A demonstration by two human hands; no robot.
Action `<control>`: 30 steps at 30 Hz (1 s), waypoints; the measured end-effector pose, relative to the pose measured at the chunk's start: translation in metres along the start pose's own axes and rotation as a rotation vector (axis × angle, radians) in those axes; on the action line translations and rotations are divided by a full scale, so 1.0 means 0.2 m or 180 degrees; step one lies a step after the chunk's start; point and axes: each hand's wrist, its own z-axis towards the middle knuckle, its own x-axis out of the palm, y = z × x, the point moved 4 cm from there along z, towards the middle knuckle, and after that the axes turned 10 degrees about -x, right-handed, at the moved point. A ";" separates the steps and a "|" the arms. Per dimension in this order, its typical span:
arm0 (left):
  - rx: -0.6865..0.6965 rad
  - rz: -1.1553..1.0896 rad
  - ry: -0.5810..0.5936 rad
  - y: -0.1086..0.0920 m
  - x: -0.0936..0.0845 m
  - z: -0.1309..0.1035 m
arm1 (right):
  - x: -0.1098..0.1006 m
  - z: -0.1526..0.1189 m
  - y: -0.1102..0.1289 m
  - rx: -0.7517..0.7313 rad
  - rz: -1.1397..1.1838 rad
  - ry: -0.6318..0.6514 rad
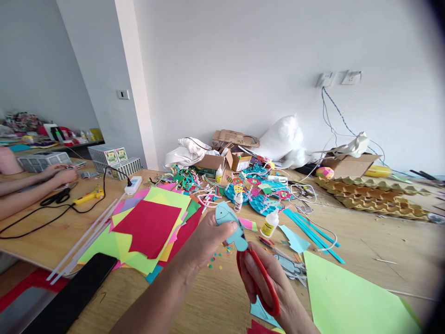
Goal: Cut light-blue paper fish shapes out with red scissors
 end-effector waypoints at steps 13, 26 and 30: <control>-0.0041 0.0178 0.0058 -0.02 -0.03 -0.01 | -0.01 -0.01 0.00 -0.0074 -0.0168 0.0006; -0.0009 0.0251 0.0213 -0.02 -0.01 -0.01 | -0.01 0.00 0.02 -0.0020 -0.0082 0.0014; -0.0008 0.0225 0.0262 -0.02 -0.02 -0.01 | -0.01 0.00 0.02 0.0011 -0.0168 0.0012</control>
